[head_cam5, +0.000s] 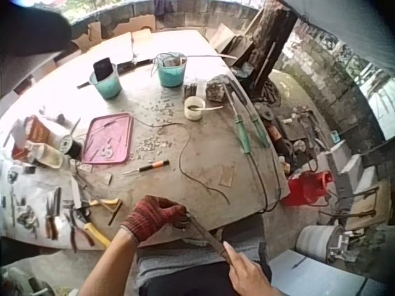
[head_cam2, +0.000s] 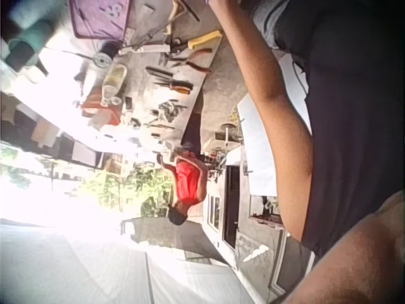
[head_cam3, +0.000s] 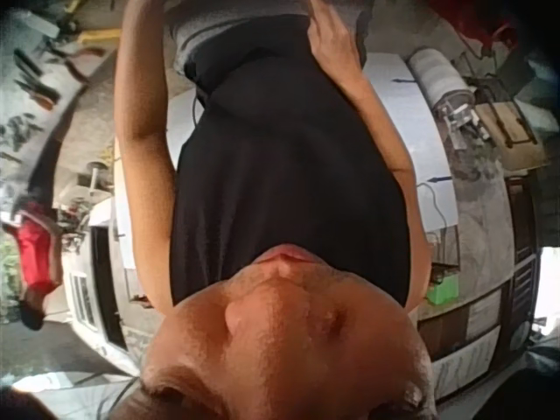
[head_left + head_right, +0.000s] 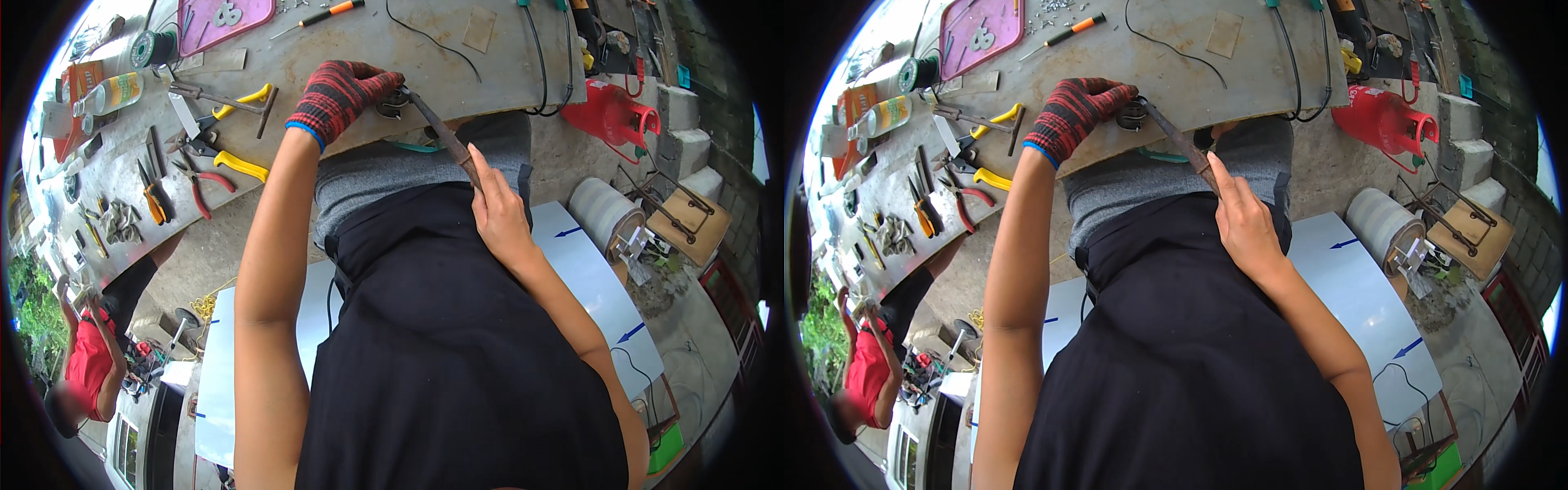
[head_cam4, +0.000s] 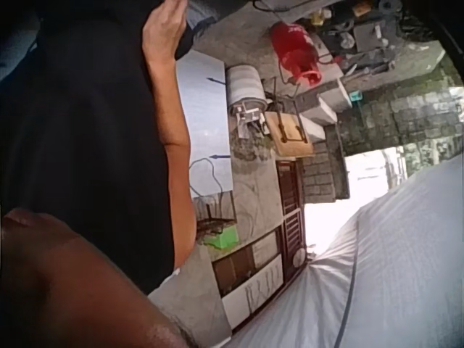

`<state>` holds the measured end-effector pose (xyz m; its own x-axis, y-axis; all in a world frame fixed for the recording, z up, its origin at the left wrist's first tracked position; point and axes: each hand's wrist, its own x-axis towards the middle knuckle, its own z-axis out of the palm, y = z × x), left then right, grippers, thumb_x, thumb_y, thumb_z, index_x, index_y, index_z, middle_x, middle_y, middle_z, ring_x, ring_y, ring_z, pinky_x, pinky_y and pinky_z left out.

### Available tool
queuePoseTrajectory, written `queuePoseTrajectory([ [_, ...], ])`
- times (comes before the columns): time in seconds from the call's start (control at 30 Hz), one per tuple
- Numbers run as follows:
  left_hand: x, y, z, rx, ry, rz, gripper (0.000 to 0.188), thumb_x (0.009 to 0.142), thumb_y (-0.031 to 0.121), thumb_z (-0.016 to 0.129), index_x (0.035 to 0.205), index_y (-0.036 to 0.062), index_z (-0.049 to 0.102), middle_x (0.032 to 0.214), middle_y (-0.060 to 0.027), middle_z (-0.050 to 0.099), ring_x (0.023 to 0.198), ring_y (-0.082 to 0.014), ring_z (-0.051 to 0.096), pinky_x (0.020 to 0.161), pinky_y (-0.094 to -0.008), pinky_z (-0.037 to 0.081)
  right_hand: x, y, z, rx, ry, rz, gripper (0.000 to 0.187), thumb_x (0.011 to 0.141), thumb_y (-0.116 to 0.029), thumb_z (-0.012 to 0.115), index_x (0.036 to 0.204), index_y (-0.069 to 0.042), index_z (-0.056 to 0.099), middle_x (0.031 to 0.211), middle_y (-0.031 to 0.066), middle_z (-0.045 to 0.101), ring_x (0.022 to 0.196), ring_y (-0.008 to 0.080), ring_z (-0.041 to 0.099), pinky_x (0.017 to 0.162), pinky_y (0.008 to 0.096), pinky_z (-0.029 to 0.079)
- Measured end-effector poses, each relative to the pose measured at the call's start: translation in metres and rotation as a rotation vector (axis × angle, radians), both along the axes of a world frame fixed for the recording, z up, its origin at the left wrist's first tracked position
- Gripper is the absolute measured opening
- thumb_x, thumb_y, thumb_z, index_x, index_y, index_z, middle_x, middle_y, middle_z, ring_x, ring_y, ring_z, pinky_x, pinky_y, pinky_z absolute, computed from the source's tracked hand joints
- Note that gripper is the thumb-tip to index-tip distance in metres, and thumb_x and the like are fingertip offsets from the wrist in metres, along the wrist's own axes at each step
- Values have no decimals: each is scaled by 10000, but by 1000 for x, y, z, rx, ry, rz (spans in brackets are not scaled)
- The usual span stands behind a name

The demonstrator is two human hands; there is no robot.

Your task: The person assembles a metal hook by inserting a pin and securing it with a cotter pin. They use a file to smooth the hook's edges and a screwdriver to adjust the pin. The person also wipes the hook with a cloth and applies a substance from a small container.

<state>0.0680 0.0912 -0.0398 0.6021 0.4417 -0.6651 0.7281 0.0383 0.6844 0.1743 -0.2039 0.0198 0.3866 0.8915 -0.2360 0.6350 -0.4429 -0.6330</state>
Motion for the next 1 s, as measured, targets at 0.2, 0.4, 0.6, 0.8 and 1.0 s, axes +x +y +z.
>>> queuePoseTrajectory([
  [0.2, 2, -3, -1, 113, 25, -45, 426, 900, 434, 768, 1120, 72, 802, 853, -62, 759, 768, -129, 648, 776, -303, 529, -1, -2, -1, 0, 4, -8, 775, 880, 115, 606, 1585, -108, 375, 953, 176, 578, 782, 371, 651, 726, 473, 537],
  [0.4, 3, -1, -8, 101, 55, -37, 523, 825, 547, 787, 1098, 101, 812, 1001, -128, 790, 997, -258, 735, 952, -372, 539, -2, -2, -1, 0, -2, -7, 768, 887, 108, 603, 1587, -111, 376, 959, 179, 578, 784, 367, 650, 731, 475, 534],
  [0.6, 6, -4, 3, 161, 71, -69, 539, 837, 574, 761, 1103, 107, 811, 984, -126, 792, 965, -270, 742, 934, -381, 550, -1, -5, -5, -12, -68, 1, 760, 891, 101, 603, 1583, -139, 398, 921, 149, 558, 774, 348, 639, 729, 471, 535],
  [0.8, 7, -4, 2, 214, 91, -97, 554, 838, 594, 751, 1102, 111, 812, 977, -130, 789, 960, -279, 740, 931, -392, 551, 6, -3, 0, -26, -71, 12, 771, 884, 108, 602, 1579, -164, 408, 926, 136, 556, 804, 340, 636, 746, 477, 531],
  [1.0, 10, -4, 7, 174, 142, -112, 493, 877, 523, 765, 1151, 116, 800, 976, -81, 792, 913, -164, 725, 903, -314, 537, 11, -4, -2, -19, -74, 18, 765, 889, 100, 596, 1576, -183, 415, 960, 133, 577, 836, 350, 641, 775, 486, 530],
])
